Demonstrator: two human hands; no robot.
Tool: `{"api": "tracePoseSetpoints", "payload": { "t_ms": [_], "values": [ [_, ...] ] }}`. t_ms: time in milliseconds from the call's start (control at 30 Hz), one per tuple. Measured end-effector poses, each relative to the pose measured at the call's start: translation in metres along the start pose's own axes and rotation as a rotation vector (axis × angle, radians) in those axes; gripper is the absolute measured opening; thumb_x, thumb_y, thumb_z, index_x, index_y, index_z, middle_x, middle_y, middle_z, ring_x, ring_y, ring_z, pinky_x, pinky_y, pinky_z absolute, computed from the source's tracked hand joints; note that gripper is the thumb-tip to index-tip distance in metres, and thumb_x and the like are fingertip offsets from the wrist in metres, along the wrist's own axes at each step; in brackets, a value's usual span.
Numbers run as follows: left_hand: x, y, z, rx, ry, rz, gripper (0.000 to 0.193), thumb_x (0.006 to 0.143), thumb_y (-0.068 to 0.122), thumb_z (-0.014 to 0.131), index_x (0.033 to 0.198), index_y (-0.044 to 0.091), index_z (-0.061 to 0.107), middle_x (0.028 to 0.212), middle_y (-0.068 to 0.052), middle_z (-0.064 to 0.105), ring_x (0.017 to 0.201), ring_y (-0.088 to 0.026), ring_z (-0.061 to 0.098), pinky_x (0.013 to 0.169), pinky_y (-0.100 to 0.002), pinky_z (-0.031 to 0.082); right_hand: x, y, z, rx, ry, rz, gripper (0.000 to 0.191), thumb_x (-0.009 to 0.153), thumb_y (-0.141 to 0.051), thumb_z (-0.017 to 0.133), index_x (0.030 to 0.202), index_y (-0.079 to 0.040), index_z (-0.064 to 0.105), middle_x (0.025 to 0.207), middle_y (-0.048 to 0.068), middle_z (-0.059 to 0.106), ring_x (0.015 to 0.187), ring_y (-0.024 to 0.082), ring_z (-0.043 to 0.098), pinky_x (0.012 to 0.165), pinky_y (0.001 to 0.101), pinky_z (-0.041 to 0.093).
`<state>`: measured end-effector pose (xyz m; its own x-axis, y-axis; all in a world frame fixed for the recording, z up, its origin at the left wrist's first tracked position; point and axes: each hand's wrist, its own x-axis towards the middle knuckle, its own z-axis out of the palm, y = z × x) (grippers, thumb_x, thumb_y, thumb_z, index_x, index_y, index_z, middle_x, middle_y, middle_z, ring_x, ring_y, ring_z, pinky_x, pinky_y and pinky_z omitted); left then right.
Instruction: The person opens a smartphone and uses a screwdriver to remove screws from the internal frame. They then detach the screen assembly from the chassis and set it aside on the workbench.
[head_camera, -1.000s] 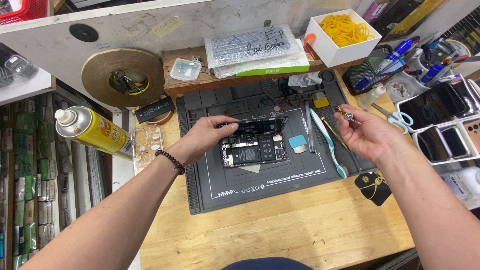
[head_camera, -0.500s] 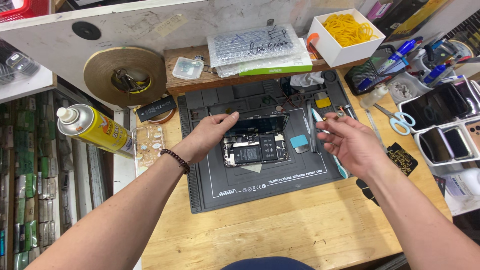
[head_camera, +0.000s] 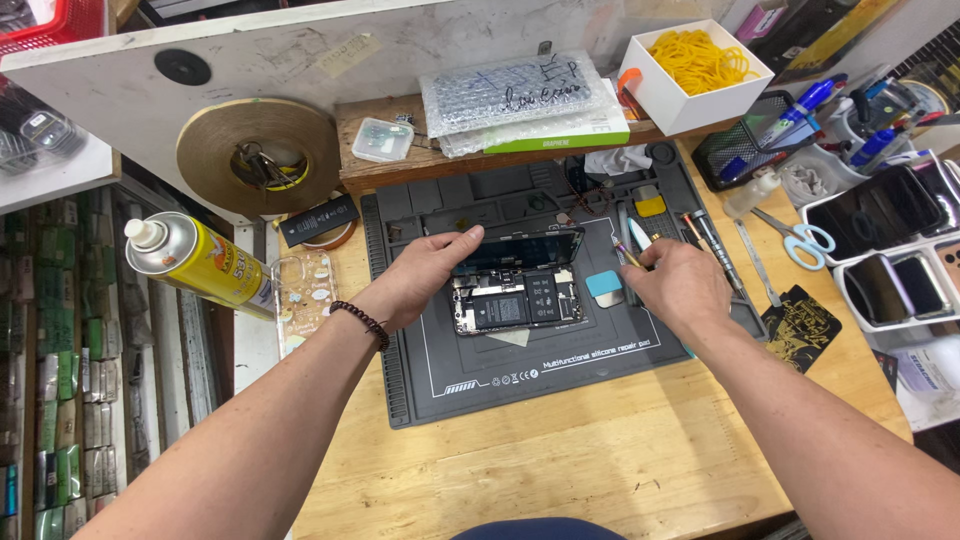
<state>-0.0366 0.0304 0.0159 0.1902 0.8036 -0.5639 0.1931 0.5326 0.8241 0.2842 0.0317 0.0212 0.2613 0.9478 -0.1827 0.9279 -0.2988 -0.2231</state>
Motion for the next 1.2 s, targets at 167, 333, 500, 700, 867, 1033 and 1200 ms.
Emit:
{"api": "tracePoseSetpoints", "payload": {
  "t_ms": [167, 333, 500, 700, 867, 1033, 1200],
  "values": [
    [0.002, -0.001, -0.001, -0.007, -0.001, 0.012, 0.084, 0.084, 0.066, 0.058, 0.148, 0.011, 0.052, 0.157, -0.015, 0.048, 0.153, -0.027, 0.028, 0.121, -0.056, 0.015, 0.008, 0.011, -0.005, -0.034, 0.079, 0.038, 0.034, 0.083, -0.031, 0.077, 0.116, -0.021, 0.076, 0.097, 0.011, 0.077, 0.096, 0.032, 0.072, 0.084, 0.0468, 0.056],
    [0.005, -0.003, -0.001, -0.018, -0.015, 0.036, 0.084, 0.086, 0.066, 0.059, 0.147, 0.009, 0.053, 0.155, -0.015, 0.050, 0.152, -0.026, 0.030, 0.122, -0.051, 0.017, 0.010, 0.023, -0.007, 0.039, 0.067, 0.078, 0.043, 0.085, -0.039, 0.078, 0.122, -0.018, 0.072, 0.092, 0.012, 0.078, 0.093, 0.030, 0.073, 0.081, 0.0463, 0.056],
    [0.004, -0.003, -0.002, -0.023, 0.006, 0.006, 0.083, 0.085, 0.065, 0.059, 0.145, 0.009, 0.055, 0.151, -0.013, 0.056, 0.149, -0.024, 0.037, 0.122, -0.050, 0.020, 0.012, 0.028, -0.007, 0.027, 0.054, 0.064, 0.040, 0.086, -0.046, 0.079, 0.114, -0.018, 0.076, 0.090, 0.010, 0.077, 0.090, 0.029, 0.073, 0.082, 0.0446, 0.056],
    [0.003, -0.001, -0.002, -0.026, 0.014, -0.021, 0.080, 0.086, 0.064, 0.059, 0.145, 0.010, 0.056, 0.151, -0.011, 0.055, 0.148, -0.022, 0.035, 0.121, -0.053, 0.016, 0.017, 0.029, -0.007, 0.103, 0.114, 0.052, 0.027, 0.090, -0.037, 0.074, 0.107, -0.016, 0.078, 0.095, 0.007, 0.079, 0.091, 0.030, 0.073, 0.082, 0.0450, 0.056],
    [0.007, -0.001, -0.001, -0.055, -0.002, 0.023, 0.079, 0.085, 0.064, 0.060, 0.142, 0.008, 0.059, 0.148, -0.010, 0.059, 0.147, -0.022, 0.038, 0.121, -0.049, 0.017, 0.004, 0.019, -0.004, -0.137, 0.090, -0.097, 0.024, 0.091, -0.037, 0.073, 0.107, -0.020, 0.078, 0.097, 0.010, 0.078, 0.096, 0.032, 0.072, 0.085, 0.0457, 0.056],
    [0.007, -0.003, -0.003, -0.050, -0.022, 0.026, 0.078, 0.085, 0.065, 0.060, 0.138, 0.008, 0.062, 0.138, -0.011, 0.068, 0.140, -0.021, 0.050, 0.121, -0.047, 0.023, 0.004, 0.006, -0.005, -0.049, -0.047, 0.063, 0.020, 0.084, -0.026, 0.073, 0.101, -0.018, 0.078, 0.099, 0.010, 0.076, 0.100, 0.032, 0.071, 0.088, 0.0474, 0.055],
    [0.009, -0.002, -0.002, -0.117, 0.001, 0.029, 0.068, 0.087, 0.058, 0.063, 0.132, 0.007, 0.068, 0.129, -0.006, 0.071, 0.125, -0.017, 0.055, 0.114, -0.041, 0.032, 0.015, 0.040, -0.025, 0.380, 0.131, -0.025, 0.025, 0.093, -0.026, 0.067, 0.107, -0.005, 0.069, 0.090, 0.015, 0.076, 0.077, 0.027, 0.074, 0.067, 0.0416, 0.056]
  ]
}}
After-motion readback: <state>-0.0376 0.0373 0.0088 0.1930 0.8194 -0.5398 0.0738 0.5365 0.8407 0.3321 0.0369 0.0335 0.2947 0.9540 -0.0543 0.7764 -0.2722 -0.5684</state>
